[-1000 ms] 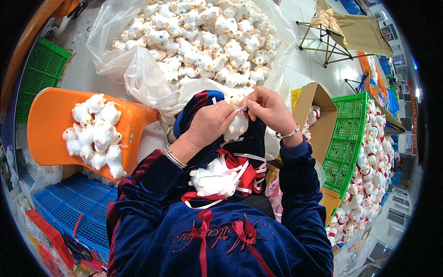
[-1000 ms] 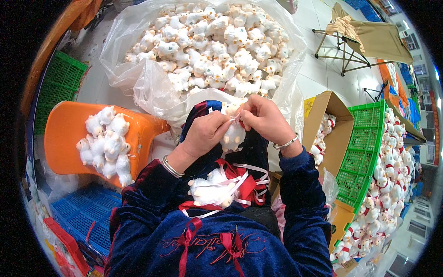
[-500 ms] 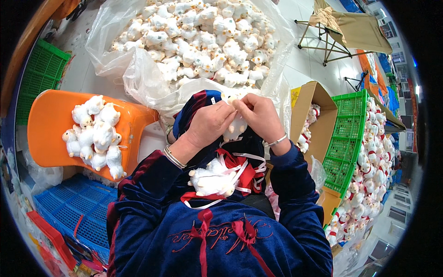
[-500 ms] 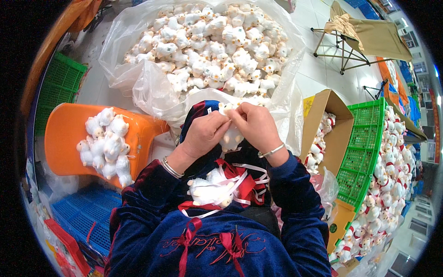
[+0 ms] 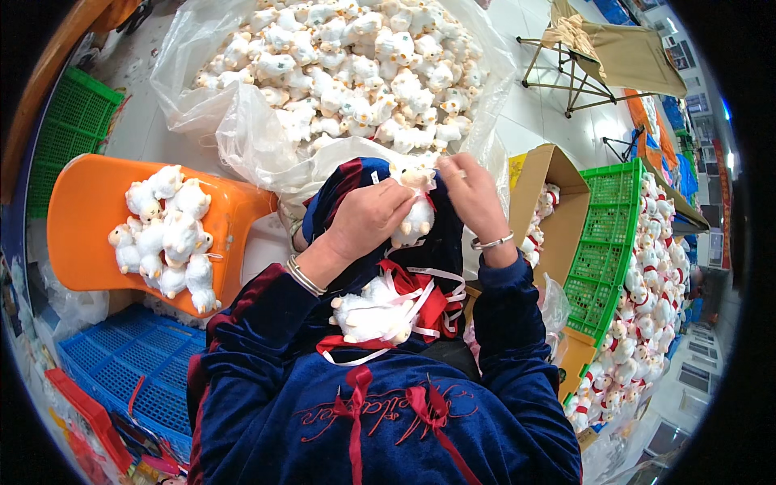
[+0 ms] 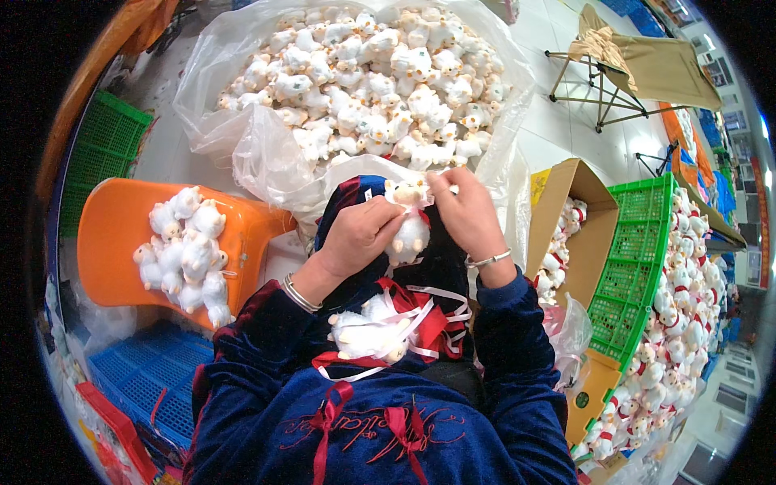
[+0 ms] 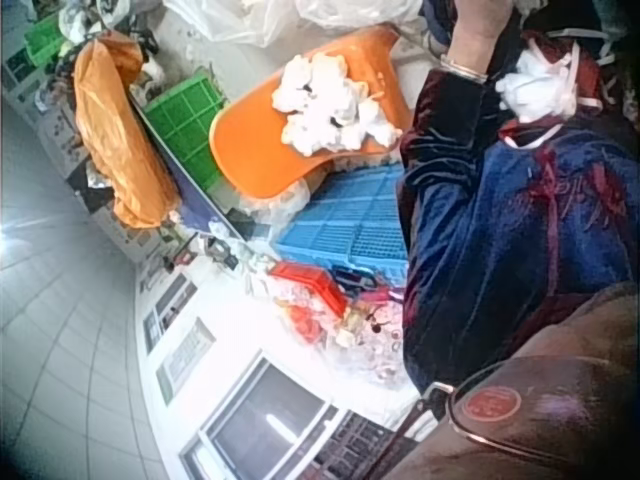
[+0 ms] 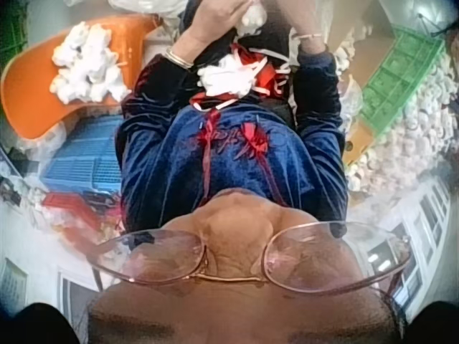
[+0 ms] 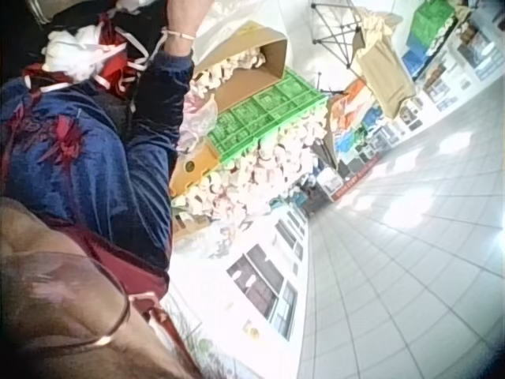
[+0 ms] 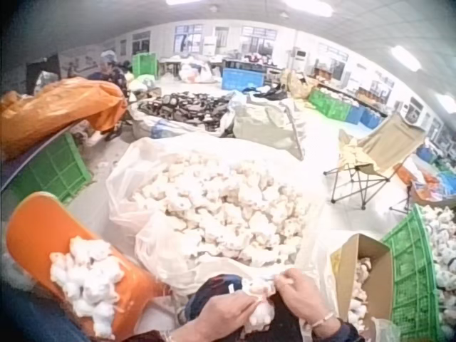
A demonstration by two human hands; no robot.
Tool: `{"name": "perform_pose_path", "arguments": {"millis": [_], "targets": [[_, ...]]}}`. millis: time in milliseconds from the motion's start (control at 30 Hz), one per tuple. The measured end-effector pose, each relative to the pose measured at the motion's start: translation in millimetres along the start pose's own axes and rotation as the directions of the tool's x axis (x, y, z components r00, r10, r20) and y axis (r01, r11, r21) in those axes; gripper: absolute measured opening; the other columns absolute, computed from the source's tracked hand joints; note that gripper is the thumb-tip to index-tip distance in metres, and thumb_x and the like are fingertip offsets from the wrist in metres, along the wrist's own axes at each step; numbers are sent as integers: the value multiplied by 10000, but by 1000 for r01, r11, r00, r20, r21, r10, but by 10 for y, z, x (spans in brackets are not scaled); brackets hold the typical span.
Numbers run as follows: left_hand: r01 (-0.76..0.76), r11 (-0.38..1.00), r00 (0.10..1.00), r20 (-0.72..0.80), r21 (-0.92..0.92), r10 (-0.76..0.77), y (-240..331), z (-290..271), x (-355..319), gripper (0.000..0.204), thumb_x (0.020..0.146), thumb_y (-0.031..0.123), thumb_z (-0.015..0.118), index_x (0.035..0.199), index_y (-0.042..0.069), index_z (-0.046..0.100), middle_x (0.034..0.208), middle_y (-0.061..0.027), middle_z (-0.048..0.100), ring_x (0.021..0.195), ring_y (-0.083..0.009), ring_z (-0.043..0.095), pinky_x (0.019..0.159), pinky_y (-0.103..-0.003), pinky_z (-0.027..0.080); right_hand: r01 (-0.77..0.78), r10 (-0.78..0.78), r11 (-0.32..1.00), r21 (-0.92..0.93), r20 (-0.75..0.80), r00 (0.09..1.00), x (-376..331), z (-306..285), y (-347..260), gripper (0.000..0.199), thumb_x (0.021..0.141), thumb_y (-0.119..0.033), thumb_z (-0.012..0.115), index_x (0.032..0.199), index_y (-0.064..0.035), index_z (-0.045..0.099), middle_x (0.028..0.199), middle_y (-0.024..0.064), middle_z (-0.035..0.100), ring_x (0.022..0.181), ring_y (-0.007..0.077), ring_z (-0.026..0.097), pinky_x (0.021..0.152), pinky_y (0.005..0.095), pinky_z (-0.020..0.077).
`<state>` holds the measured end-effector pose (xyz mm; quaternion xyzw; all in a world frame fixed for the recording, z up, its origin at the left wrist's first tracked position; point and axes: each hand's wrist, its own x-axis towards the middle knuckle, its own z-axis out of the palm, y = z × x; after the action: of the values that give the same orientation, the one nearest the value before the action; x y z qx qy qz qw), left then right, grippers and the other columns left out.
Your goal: The person sits on the floor and ties red ribbons around the necks of small white plush toys. They pick up each toy, wrap the ribbon, and tie a bow, then place the finished toy into a nearby green crate.
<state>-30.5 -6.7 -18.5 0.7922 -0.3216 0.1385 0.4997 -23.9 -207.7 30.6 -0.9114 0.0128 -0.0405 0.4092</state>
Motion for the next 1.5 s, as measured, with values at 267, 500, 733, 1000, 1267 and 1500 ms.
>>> {"name": "perform_pose_path", "arguments": {"millis": [267, 500, 733, 1000, 1267, 1500], "targets": [[2, 1000, 1000, 13, 4, -2, 15, -13, 8, 81, 910, 101, 695, 907, 49, 634, 775, -101, 601, 690, -278, 647, 597, -378, 516, 36, -28, 999, -40, 178, 984, -130, -81, -292, 158, 855, -91, 708, 952, 16, 643, 831, 166, 699, 772, 279, 703, 712, 359, 552], [25, 1000, 999, 34, -8, -25, 43, -40, -7, 68, 905, 71, 709, 943, 33, 667, 801, -123, 639, 715, -293, 667, 620, -369, 516, 91, -89, 996, -3, 199, 976, -97, -90, -250, 117, 821, -13, 725, 905, -2, 645, 903, 144, 612, 743, 269, 645, 702, 343, 527], [24, 1000, 999, 26, -14, -24, 54, -29, -3, 71, 903, 70, 711, 943, 35, 665, 805, -123, 638, 723, -292, 668, 622, -373, 515, 150, -142, 989, 3, -297, 944, -64, 0, -129, 122, 823, 22, 756, 869, -11, 647, 1017, 84, 570, 645, 136, 541, 594, 282, 451], [-26, 1000, 1000, 9, 6, 26, 67, -4, 14, 69, 898, 97, 711, 937, 62, 666, 807, -89, 624, 697, -271, 657, 598, -369, 521, -279, 251, 853, 441, 123, 960, -241, -16, 43, 428, 1056, -310, 569, 794, -1, 707, 627, -40, 518, 600, 49, 452, 543, 238, 363], [-8, 1000, 1000, 12, -7, 8, 27, -9, -32, 113, 914, 130, 701, 1009, 69, 695, 845, -90, 652, 734, -270, 679, 618, -367, 537, -328, 246, 892, 310, 274, 930, -191, 126, -66, 271, 959, -207, 722, 777, -16, 661, 701, -51, 598, 640, 25, 483, 553, 217, 388], [176, 984, 984, 6, -24, -176, 137, -50, -111, 256, 936, 104, 668, 1177, 34, 618, 892, -141, 705, 729, -291, 706, 613, -387, 549, -19, 58, 977, 211, -180, 982, -190, 233, 248, 270, 960, -167, 705, 779, 1, 596, 688, -38, 575, 646, 46, 469, 550, 246, 393]]}}
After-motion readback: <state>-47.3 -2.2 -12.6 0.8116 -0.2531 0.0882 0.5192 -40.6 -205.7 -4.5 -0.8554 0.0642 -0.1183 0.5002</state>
